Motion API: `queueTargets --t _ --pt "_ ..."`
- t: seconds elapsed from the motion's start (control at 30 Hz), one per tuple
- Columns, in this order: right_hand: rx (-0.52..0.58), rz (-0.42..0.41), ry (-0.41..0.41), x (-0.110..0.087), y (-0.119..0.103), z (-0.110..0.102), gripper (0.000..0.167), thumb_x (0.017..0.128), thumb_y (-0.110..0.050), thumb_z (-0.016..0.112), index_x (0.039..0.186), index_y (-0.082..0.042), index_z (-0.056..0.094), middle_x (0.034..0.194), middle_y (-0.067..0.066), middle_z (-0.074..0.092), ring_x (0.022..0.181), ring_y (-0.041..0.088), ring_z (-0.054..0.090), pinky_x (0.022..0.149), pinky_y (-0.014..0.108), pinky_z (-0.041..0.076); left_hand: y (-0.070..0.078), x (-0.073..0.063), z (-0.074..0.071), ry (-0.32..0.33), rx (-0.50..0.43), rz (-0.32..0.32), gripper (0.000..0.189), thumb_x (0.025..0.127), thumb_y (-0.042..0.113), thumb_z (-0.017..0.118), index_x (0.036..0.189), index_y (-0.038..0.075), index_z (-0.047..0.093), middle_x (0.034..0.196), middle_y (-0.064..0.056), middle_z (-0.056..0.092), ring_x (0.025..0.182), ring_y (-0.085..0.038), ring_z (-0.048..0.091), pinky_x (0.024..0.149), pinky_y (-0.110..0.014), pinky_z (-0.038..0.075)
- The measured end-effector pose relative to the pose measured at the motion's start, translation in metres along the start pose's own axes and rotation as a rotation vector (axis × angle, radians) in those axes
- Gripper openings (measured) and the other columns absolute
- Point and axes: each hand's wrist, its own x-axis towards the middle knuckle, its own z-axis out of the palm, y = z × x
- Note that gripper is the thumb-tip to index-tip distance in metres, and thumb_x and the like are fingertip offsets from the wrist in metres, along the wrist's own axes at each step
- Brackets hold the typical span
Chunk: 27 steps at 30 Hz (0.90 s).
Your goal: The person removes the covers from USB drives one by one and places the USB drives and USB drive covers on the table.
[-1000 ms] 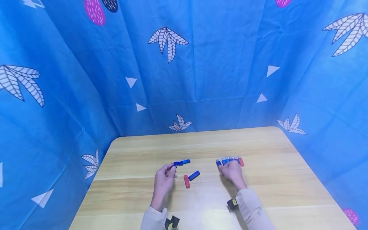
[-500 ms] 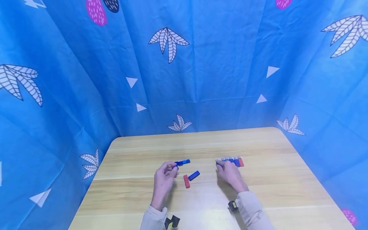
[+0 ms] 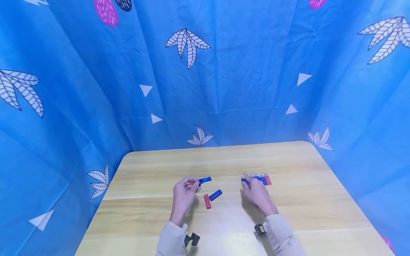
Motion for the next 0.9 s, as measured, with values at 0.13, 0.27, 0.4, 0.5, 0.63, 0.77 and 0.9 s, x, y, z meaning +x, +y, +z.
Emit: queueTargets --t 0.13,0.27,0.4,0.5,0.63,0.77,0.9 --pt "0.038 -0.008 0.025 -0.001 -0.004 -0.005 0.055 0.103 -0.021 0.055 0.154 -0.01 0.041 0.048 -0.007 0.038 0.038 0.009 0.037 0.036 0.021 0.033 0.003 0.015 0.008 -0.037 0.074 0.049 0.011 0.093 0.006 0.069 0.103 0.005 0.073 0.092 -0.017 0.077 0.073 -0.016 0.073 0.063 -0.026 0.058" --pt "0.073 -0.009 0.028 -0.002 -0.007 -0.009 0.055 0.103 -0.019 0.057 0.154 -0.011 0.041 0.05 -0.007 0.038 0.04 0.008 0.035 0.037 0.019 0.031 0.005 0.033 0.021 -0.082 0.127 0.095 0.018 0.09 0.001 0.066 0.105 0.01 0.07 0.102 -0.012 0.074 0.075 -0.022 0.073 0.06 -0.026 0.056" --pt "0.122 -0.009 0.022 -0.005 -0.008 -0.011 0.053 0.102 -0.016 0.056 0.154 -0.01 0.043 0.053 -0.005 0.04 0.043 0.01 0.038 0.038 0.019 0.032 0.002 0.05 0.036 -0.117 0.178 0.126 0.026 0.086 -0.005 0.063 0.106 0.011 0.068 0.104 -0.012 0.071 0.073 -0.019 0.068 0.061 -0.027 0.055" --pt "0.135 -0.013 0.025 -0.007 -0.007 -0.012 0.052 0.102 -0.013 0.054 0.153 -0.009 0.044 0.054 -0.005 0.04 0.045 0.01 0.04 0.039 0.019 0.033 -0.001 0.06 0.048 -0.13 0.234 0.118 0.026 0.085 -0.005 0.062 0.105 0.011 0.067 0.103 -0.011 0.069 0.071 -0.013 0.063 0.062 -0.026 0.052" --pt "0.14 -0.026 0.039 -0.008 -0.006 -0.013 0.05 0.102 -0.012 0.053 0.152 -0.009 0.045 0.054 -0.005 0.039 0.044 0.009 0.039 0.039 0.019 0.033 -0.007 0.069 0.067 -0.171 0.311 0.053 0.024 0.087 -0.004 0.062 0.101 0.015 0.066 0.102 -0.006 0.066 0.068 -0.013 0.057 0.064 -0.027 0.048" --pt "0.171 -0.031 0.032 -0.009 -0.005 -0.015 0.05 0.102 -0.012 0.054 0.151 -0.009 0.046 0.054 -0.005 0.041 0.045 0.009 0.04 0.039 0.019 0.034 -0.014 0.076 0.084 -0.251 0.413 -0.003 0.022 0.087 -0.004 0.063 0.101 0.013 0.067 0.1 -0.003 0.066 0.079 -0.017 0.059 0.076 -0.033 0.052" --pt "0.197 -0.042 0.033 -0.011 -0.006 -0.018 0.049 0.102 -0.012 0.055 0.151 -0.01 0.047 0.054 -0.005 0.042 0.045 0.009 0.04 0.04 0.02 0.035 -0.019 0.082 0.094 -0.303 0.512 0.043 0.02 0.085 -0.006 0.066 0.1 0.007 0.069 0.096 -0.005 0.068 0.091 -0.021 0.062 0.084 -0.038 0.055"
